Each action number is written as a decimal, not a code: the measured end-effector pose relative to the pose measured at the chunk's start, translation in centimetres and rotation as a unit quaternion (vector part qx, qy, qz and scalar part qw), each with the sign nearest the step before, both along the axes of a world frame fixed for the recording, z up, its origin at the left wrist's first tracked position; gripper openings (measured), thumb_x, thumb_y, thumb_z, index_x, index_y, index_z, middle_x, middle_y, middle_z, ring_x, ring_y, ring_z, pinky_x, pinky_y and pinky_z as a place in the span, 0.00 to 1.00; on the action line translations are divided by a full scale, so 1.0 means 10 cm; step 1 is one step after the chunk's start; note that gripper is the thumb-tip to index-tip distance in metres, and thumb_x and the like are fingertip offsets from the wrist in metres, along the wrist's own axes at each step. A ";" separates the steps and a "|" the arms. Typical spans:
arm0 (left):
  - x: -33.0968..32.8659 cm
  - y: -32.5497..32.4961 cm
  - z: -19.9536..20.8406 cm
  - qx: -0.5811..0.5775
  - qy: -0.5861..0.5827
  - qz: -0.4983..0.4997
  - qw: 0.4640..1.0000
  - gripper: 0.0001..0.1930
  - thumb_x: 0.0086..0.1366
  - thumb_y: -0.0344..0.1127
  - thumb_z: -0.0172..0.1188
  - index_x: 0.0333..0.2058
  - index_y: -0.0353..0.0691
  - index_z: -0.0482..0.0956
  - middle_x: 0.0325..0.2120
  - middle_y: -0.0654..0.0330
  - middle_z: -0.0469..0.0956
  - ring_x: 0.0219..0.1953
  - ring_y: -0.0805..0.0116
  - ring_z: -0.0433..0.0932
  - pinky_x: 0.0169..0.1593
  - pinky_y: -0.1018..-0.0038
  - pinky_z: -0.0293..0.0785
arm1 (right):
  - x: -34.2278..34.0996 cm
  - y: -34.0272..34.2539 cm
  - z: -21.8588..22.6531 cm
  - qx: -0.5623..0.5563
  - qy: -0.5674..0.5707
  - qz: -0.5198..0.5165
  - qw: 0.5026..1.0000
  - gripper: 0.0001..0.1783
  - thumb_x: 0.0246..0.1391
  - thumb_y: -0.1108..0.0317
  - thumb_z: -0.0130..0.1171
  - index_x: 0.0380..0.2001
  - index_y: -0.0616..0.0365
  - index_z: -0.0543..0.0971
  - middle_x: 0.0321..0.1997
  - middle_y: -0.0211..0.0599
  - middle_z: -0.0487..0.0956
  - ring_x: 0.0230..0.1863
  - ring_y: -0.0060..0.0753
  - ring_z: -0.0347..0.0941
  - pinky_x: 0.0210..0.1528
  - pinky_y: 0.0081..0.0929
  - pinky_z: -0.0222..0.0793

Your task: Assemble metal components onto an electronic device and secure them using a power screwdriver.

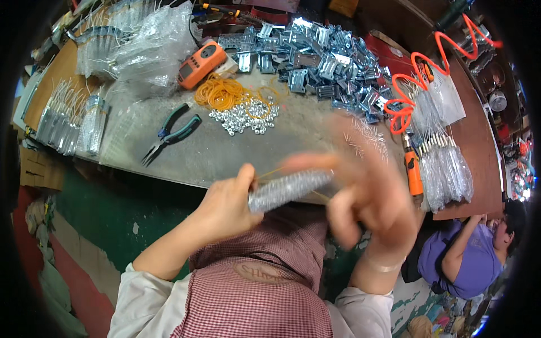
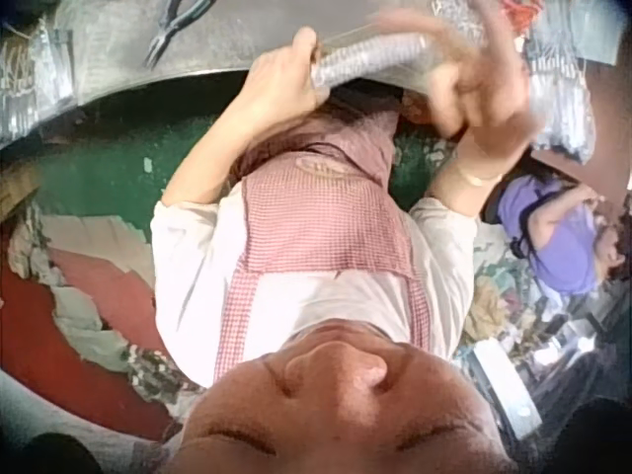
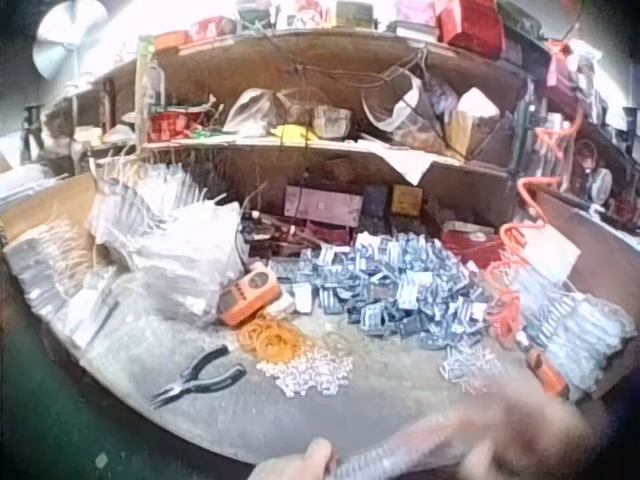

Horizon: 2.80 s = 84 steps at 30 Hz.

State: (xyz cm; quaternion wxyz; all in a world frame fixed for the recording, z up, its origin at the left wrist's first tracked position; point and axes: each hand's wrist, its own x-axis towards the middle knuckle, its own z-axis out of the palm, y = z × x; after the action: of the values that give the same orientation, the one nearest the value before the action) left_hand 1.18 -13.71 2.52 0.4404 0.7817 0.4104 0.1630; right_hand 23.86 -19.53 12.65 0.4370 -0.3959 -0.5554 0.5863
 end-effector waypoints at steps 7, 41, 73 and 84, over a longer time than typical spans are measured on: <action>-0.22 0.46 0.04 -0.117 -0.301 0.121 0.939 0.28 0.46 0.35 0.61 0.47 0.31 0.68 0.33 0.52 0.77 0.35 0.62 0.77 0.35 0.67 0.73 | -0.52 0.03 -0.44 0.113 -0.324 -0.043 0.938 0.09 0.59 0.69 0.47 0.40 0.61 0.72 0.39 0.48 0.75 0.23 0.39 0.76 0.23 0.33 0.74; -0.76 0.32 0.55 0.570 -0.050 0.186 0.798 0.20 0.46 0.26 0.64 0.41 0.36 0.71 0.39 0.47 0.77 0.42 0.49 0.77 0.43 0.61 0.73 | -0.62 0.41 -0.74 0.211 -0.362 -0.053 0.906 0.17 0.47 0.70 0.62 0.43 0.60 0.77 0.36 0.43 0.79 0.35 0.45 0.76 0.40 0.34 0.71; -3.55 1.82 0.02 0.306 0.331 0.455 0.768 0.46 0.45 0.45 0.73 0.63 0.52 0.60 0.54 0.44 0.68 0.55 0.48 0.69 0.55 0.60 0.67 | -0.86 0.67 0.40 0.018 0.591 0.297 0.750 0.16 0.54 0.71 0.45 0.13 0.53 0.63 0.11 0.34 0.61 0.14 0.26 0.63 0.21 0.38 0.67; -2.41 2.25 0.85 0.342 0.014 0.326 0.881 0.19 0.60 0.43 0.61 0.44 0.34 0.79 0.42 0.50 0.80 0.47 0.59 0.78 0.52 0.69 0.69 | -0.82 0.53 0.52 0.010 0.589 0.290 0.755 0.17 0.55 0.73 0.44 0.12 0.53 0.63 0.12 0.33 0.60 0.15 0.27 0.64 0.26 0.39 0.69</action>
State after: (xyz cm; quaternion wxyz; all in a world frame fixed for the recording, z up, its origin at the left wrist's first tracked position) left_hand -22.94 8.84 10.97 0.0619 0.7081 0.5666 0.4168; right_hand 15.66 -14.23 17.84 0.4907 0.2119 -0.2828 0.7965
